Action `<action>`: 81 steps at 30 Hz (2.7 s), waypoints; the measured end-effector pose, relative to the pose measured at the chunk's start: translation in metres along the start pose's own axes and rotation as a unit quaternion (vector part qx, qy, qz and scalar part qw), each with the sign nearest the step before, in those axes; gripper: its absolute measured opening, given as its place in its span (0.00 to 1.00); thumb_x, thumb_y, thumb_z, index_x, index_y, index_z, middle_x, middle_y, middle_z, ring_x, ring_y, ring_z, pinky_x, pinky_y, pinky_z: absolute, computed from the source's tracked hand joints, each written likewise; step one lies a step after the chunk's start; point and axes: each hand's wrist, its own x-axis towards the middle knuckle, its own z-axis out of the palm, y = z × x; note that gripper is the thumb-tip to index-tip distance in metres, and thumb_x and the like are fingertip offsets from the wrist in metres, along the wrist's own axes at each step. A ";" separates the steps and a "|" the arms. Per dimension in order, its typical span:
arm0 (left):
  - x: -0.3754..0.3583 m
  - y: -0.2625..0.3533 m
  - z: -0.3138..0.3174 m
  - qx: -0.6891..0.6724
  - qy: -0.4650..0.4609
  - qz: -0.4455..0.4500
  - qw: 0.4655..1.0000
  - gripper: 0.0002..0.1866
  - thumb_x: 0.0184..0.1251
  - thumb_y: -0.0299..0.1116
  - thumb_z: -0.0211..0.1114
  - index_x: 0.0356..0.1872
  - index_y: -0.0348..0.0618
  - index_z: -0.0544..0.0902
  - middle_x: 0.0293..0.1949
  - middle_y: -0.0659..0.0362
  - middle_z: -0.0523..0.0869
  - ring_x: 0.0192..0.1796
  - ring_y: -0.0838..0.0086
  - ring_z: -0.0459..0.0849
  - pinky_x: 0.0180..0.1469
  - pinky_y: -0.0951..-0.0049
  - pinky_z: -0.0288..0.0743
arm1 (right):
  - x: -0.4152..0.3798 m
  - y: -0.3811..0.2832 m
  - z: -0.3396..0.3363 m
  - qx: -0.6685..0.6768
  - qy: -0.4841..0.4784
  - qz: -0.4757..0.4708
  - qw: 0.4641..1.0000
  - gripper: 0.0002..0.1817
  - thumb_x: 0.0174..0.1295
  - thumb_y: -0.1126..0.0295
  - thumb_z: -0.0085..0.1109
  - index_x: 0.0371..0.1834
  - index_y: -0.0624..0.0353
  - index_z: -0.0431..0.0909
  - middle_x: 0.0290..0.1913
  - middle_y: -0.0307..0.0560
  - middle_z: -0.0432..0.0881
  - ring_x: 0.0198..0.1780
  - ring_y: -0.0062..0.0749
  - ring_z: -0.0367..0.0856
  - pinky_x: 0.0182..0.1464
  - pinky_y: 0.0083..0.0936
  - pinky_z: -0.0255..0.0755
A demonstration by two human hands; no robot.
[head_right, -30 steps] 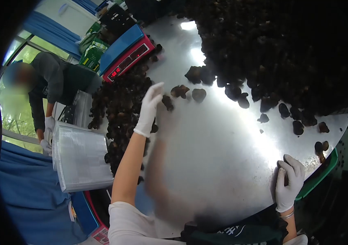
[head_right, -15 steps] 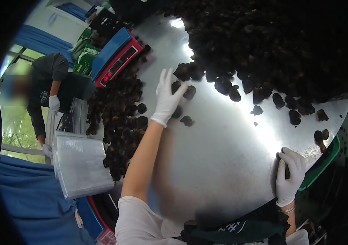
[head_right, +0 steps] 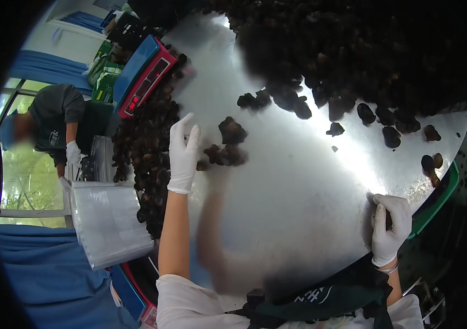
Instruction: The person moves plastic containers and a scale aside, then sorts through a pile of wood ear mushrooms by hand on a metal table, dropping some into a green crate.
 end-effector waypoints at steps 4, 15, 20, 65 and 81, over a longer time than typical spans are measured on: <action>-0.014 -0.003 0.016 -0.006 -0.002 0.065 0.998 0.25 0.67 0.34 0.67 0.64 0.42 0.76 0.66 0.44 0.71 0.68 0.50 0.68 0.70 0.58 0.63 | -0.001 0.004 0.002 0.005 0.010 -0.008 1.000 0.06 0.59 0.83 0.60 0.37 0.64 0.83 0.35 0.46 0.83 0.37 0.35 0.80 0.41 0.27 0.72; -0.023 -0.031 -0.033 0.249 0.015 -0.039 0.968 0.25 0.63 0.33 0.65 0.63 0.57 0.74 0.59 0.49 0.72 0.54 0.51 0.82 0.49 0.55 0.81 | -0.004 0.005 0.003 0.028 0.025 0.000 0.999 0.06 0.60 0.83 0.61 0.39 0.66 0.84 0.34 0.46 0.83 0.35 0.32 0.80 0.38 0.25 0.71; -0.030 0.000 -0.049 0.289 0.126 0.071 0.946 0.24 0.64 0.29 0.63 0.62 0.37 0.76 0.63 0.40 0.71 0.63 0.47 0.71 0.64 0.54 0.67 | -0.005 0.003 0.003 0.072 0.020 0.036 0.997 0.07 0.62 0.84 0.59 0.40 0.67 0.83 0.35 0.47 0.81 0.35 0.30 0.79 0.39 0.24 0.72; 0.119 0.033 0.147 -0.189 0.115 0.004 0.975 0.51 0.65 0.53 0.64 0.81 0.44 0.47 0.76 0.31 0.56 0.72 0.37 0.66 0.73 0.54 0.63 | -0.010 0.020 0.013 0.058 0.018 -0.029 0.998 0.05 0.62 0.85 0.58 0.39 0.69 0.82 0.34 0.53 0.81 0.34 0.39 0.80 0.38 0.30 0.74; 0.025 0.067 0.115 -0.035 -0.043 0.161 0.985 0.22 0.71 0.34 0.55 0.63 0.37 0.76 0.58 0.45 0.79 0.63 0.53 0.76 0.67 0.60 0.67 | 0.116 -0.033 0.053 0.014 -0.105 -0.222 0.969 0.24 0.58 0.71 0.65 0.60 0.59 0.77 0.68 0.53 0.74 0.69 0.51 0.69 0.71 0.40 0.63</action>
